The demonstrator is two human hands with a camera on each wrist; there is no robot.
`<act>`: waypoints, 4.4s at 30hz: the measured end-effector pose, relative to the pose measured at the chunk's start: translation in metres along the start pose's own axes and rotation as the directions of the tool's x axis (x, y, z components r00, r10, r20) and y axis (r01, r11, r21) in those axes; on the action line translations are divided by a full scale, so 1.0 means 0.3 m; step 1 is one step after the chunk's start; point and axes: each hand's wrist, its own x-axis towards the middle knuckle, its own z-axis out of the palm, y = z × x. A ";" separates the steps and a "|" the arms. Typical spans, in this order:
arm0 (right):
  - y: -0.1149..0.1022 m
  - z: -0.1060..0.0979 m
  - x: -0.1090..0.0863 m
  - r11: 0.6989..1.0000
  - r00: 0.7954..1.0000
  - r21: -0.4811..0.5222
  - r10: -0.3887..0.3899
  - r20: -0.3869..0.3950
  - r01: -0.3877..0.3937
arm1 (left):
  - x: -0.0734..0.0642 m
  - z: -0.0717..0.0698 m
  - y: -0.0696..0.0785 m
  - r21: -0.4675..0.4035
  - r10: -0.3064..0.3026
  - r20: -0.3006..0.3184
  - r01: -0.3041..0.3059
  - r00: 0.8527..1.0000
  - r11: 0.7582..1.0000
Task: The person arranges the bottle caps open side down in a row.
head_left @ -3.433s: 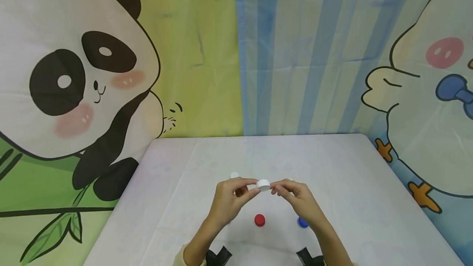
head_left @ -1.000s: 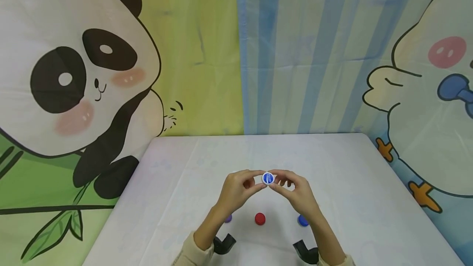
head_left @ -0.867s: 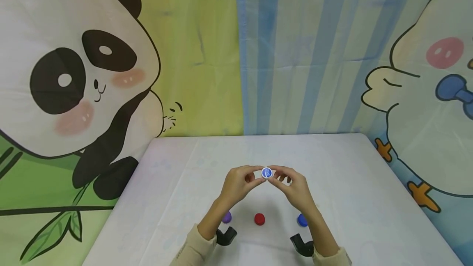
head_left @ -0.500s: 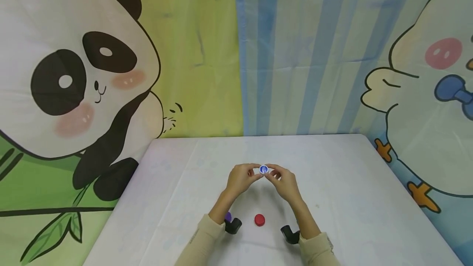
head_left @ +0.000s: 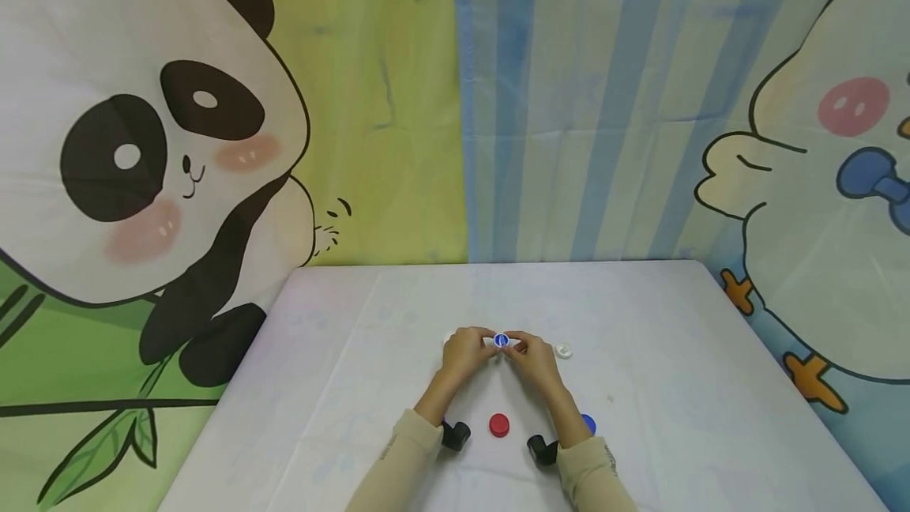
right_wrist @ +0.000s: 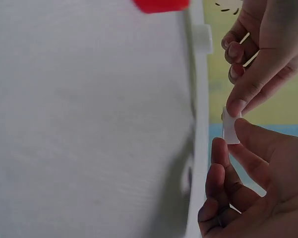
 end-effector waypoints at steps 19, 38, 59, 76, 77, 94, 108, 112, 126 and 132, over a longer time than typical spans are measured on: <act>0.036 0.029 -0.003 0.998 1.000 -0.069 0.005 0.013 -0.004 | -0.015 0.054 -0.002 0.103 -0.014 0.031 0.011 0.999 0.995; -0.034 -0.104 -0.041 0.992 0.988 -0.082 0.107 0.113 -0.098 | -0.007 -0.026 0.106 0.182 -0.007 0.028 0.001 1.000 0.983; 0.137 -0.398 -0.045 0.919 0.914 -0.018 0.394 0.099 -0.395 | 0.083 0.134 0.276 0.159 0.082 0.085 -0.095 0.993 0.983; 0.197 -0.333 -0.007 0.971 0.963 -0.097 0.229 0.142 -0.217 | 0.088 0.245 0.288 0.269 0.154 0.129 -0.184 0.980 0.945; 0.194 -0.331 -0.007 0.973 0.965 -0.096 0.224 0.139 -0.212 | 0.088 0.245 0.288 0.269 0.155 0.127 -0.185 0.980 0.945; 0.147 -0.367 -0.039 0.986 0.992 -0.127 0.113 0.061 -0.105 | 0.065 0.172 0.319 0.152 0.233 0.067 -0.241 0.970 0.959; -0.018 -0.502 -0.122 0.978 0.981 -0.141 -0.171 -0.094 0.157 | 0.034 -0.099 0.396 0.046 0.417 0.012 -0.417 0.909 0.908; -0.078 -0.529 -0.155 0.974 0.967 -0.121 -0.209 -0.144 0.192 | 0.010 -0.176 0.411 -0.005 0.461 -0.015 -0.461 0.887 0.887; -0.239 -0.521 -0.264 0.936 0.916 0.011 -0.342 -0.208 0.352 | -0.092 -0.333 0.409 -0.125 0.561 -0.159 -0.580 0.812 0.805; -0.272 -0.502 -0.304 0.921 0.911 0.032 -0.378 -0.162 0.388 | -0.137 -0.338 0.371 -0.231 0.574 -0.150 -0.593 0.805 0.771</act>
